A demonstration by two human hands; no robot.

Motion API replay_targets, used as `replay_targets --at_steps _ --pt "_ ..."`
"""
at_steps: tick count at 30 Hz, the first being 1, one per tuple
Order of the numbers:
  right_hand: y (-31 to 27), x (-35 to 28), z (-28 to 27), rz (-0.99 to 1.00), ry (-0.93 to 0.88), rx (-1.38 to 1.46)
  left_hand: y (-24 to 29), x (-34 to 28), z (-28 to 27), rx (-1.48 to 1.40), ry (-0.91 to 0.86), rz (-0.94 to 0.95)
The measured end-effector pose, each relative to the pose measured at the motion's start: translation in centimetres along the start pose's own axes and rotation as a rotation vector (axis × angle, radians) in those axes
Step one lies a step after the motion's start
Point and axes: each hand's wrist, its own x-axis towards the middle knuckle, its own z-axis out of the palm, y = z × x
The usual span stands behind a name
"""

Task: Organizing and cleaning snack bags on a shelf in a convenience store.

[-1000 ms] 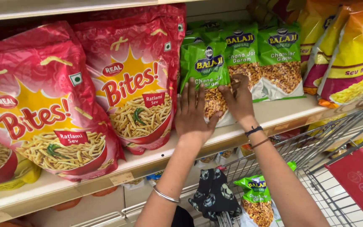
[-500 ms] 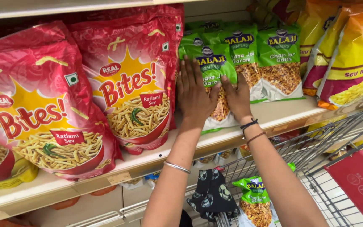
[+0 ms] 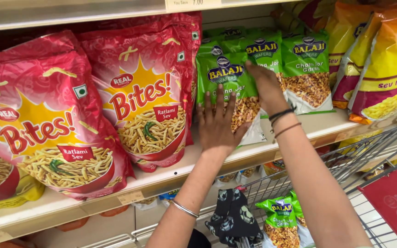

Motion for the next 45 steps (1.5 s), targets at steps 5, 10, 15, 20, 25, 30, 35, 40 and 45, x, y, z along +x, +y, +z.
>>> replay_targets --at_steps 5,10,15,20,25,30,35,40,45 --pt "-1.7 3.0 0.6 0.122 -0.051 0.139 0.0 -0.2 -0.6 -0.007 -0.008 0.005" --pt "-0.8 2.3 -1.0 -0.051 -0.067 0.266 -0.5 0.2 -1.0 -0.101 0.034 0.068" --pt "-0.6 0.2 -3.1 -0.336 -0.088 0.351 -0.4 3.7 -0.6 -0.760 0.207 -0.271" --pt "-2.9 -1.8 -3.6 -0.343 -0.114 0.381 -0.5 9.4 -2.7 -1.133 0.267 -0.454" --pt "-6.0 -3.3 -4.9 -0.320 -0.205 0.371 -1.6 11.5 -0.6 -1.109 0.330 -0.426" --pt "-7.5 -2.2 -6.6 -0.289 -0.158 0.242 -1.2 11.8 -1.1 -1.564 0.364 -0.352" --pt "-9.5 -3.7 -5.2 -0.001 -0.077 0.242 -0.5 11.7 -2.5 -1.620 0.367 -0.361" --pt "-11.3 -5.8 -4.2 -0.105 0.118 0.028 -1.0 11.6 -2.2 -1.619 0.375 -0.388" --pt "-10.1 -4.9 -4.9 -0.462 0.242 -0.174 -0.5 11.8 -3.2 -1.554 0.376 -0.346"
